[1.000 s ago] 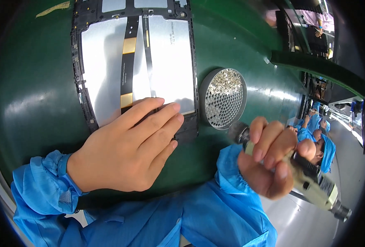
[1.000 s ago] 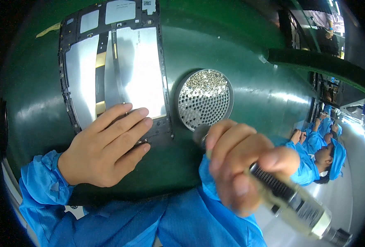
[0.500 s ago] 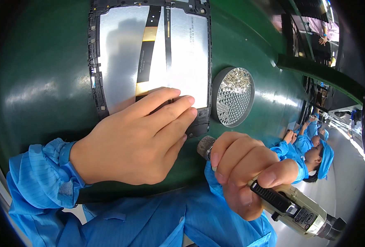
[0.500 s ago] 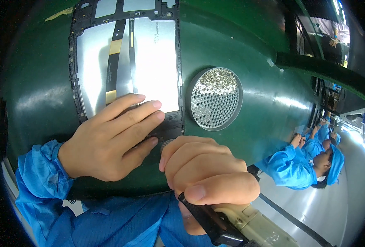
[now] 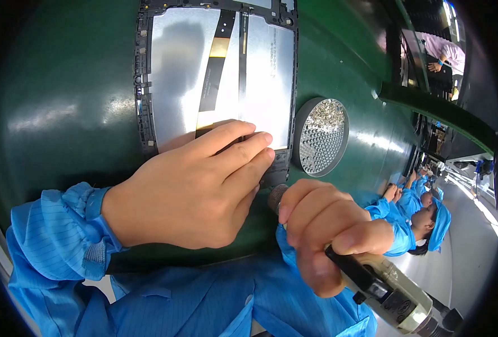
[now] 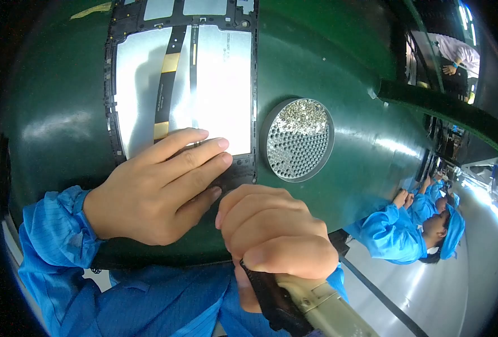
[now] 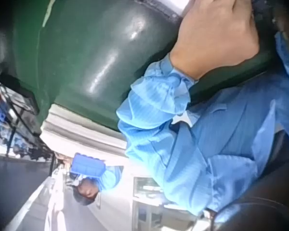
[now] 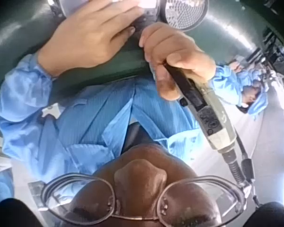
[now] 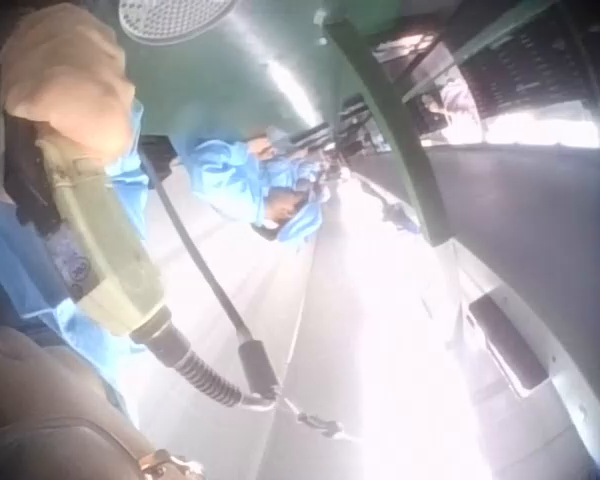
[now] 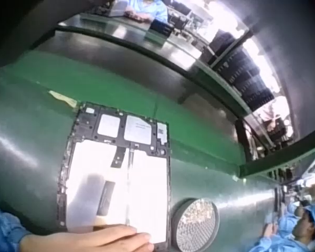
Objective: The person assembles electronic devices on a production line by positioning components, driving screws with an electric screwdriver, and placing the assembled units back onto the conveyor belt.
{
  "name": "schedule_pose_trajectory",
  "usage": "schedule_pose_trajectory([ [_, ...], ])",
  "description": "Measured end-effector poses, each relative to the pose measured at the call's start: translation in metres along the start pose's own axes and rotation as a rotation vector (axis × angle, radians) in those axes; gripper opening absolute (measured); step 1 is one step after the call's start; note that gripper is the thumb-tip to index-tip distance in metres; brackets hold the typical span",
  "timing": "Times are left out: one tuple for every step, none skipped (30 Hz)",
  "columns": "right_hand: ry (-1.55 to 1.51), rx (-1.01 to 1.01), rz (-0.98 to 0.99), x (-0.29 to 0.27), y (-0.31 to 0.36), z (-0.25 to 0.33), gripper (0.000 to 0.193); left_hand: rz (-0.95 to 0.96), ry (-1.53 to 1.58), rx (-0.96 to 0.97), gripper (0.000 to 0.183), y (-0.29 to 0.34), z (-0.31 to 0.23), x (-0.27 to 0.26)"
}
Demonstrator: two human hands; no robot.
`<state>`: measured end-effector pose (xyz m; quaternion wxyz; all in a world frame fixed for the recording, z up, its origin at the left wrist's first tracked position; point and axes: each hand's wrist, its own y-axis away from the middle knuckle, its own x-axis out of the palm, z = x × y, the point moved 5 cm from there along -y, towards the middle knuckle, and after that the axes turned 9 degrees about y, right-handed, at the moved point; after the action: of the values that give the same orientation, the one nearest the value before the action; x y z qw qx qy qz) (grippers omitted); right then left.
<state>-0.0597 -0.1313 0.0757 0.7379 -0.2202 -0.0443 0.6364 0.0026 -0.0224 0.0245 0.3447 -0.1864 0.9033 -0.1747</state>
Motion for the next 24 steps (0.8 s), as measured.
schedule_pose_trajectory([
  [0.008,-0.005,0.024,0.001,0.001,0.0,0.03,-0.049,0.023,-0.027,0.026,0.001,0.001,0.001],
  [0.016,-0.012,0.047,0.001,0.002,0.0,0.03,-0.098,0.045,-0.054,0.026,0.002,0.001,0.002],
  [0.016,-0.019,0.044,0.002,0.002,0.0,0.03,-0.097,0.039,-0.049,0.026,0.003,0.001,0.005],
  [0.009,-0.025,0.006,0.001,0.003,0.0,0.03,-0.116,0.043,-0.046,0.025,0.003,0.002,0.006],
  [0.002,-0.033,-0.034,-0.001,0.004,0.0,0.03,-0.134,0.046,-0.042,0.024,0.002,0.003,0.005],
  [-0.036,-0.014,-0.047,-0.007,0.006,-0.002,0.03,-0.098,0.009,0.011,0.024,0.0,0.0,0.005],
  [-0.076,0.001,-0.058,-0.013,0.009,-0.003,0.031,-0.062,-0.033,0.064,0.023,0.0,-0.002,0.005],
  [-0.085,0.0,-0.099,-0.02,0.011,-0.002,0.031,-0.045,-0.067,0.075,0.022,0.0,-0.003,0.006],
  [-0.069,-0.031,-0.086,-0.03,0.01,0.001,0.033,-0.037,-0.077,0.085,0.022,0.0,-0.006,0.008],
  [-0.047,-0.054,-0.108,-0.042,0.01,0.004,0.034,-0.037,-0.121,0.069,0.021,-0.001,-0.008,0.009],
  [-0.035,-0.08,-0.126,-0.053,0.011,0.006,0.035,-0.037,-0.174,0.047,0.02,-0.001,-0.011,0.01],
  [-0.011,-0.089,-0.195,-0.066,0.016,0.007,0.035,-0.026,-0.189,0.054,0.02,0.0,-0.016,0.012],
  [0.006,-0.101,-0.258,-0.079,0.021,0.005,0.034,-0.018,-0.228,0.024,0.02,0.001,-0.019,0.015],
  [0.026,-0.088,-0.264,-0.091,0.025,0.001,0.035,-0.01,-0.264,-0.007,0.02,0.001,-0.02,0.018],
  [0.054,-0.094,-0.331,-0.1,0.028,-0.002,0.035,-0.003,-0.281,-0.006,0.02,0.001,-0.02,0.019],
  [0.052,-0.09,-0.355,-0.109,0.031,-0.007,0.035,-0.012,-0.26,-0.014,0.021,0.0,-0.019,0.019],
  [0.049,-0.085,-0.379,-0.118,0.034,-0.011,0.035,-0.019,-0.24,-0.025,0.022,-0.001,-0.019,0.019],
  [0.033,-0.07,-0.414,-0.123,0.037,-0.016,0.035,-0.007,-0.255,-0.022,0.022,-0.001,-0.019,0.021],
  [0.023,-0.08,-0.427,-0.128,0.04,-0.018,0.035,-0.026,-0.207,-0.06,0.023,-0.001,-0.018,0.022],
  [0.017,-0.08,-0.439,-0.132,0.043,-0.021,0.035,-0.044,-0.16,-0.099,0.024,-0.002,-0.016,0.023],
  [0.01,-0.08,-0.453,-0.136,0.046,-0.025,0.035,-0.029,-0.172,-0.096,0.024,-0.004,-0.017,0.025],
  [0.001,-0.086,-0.464,-0.139,0.05,-0.027,0.036,-0.035,-0.174,-0.117,0.026,-0.005,-0.018,0.025],
  [-0.014,-0.089,-0.484,-0.143,0.053,-0.027,0.036,-0.041,-0.177,-0.138,0.027,-0.007,-0.02,0.025],
  [0.005,-0.085,-0.463,-0.146,0.054,-0.027,0.036,-0.018,-0.189,-0.138,0.027,-0.009,-0.021,0.028],
])
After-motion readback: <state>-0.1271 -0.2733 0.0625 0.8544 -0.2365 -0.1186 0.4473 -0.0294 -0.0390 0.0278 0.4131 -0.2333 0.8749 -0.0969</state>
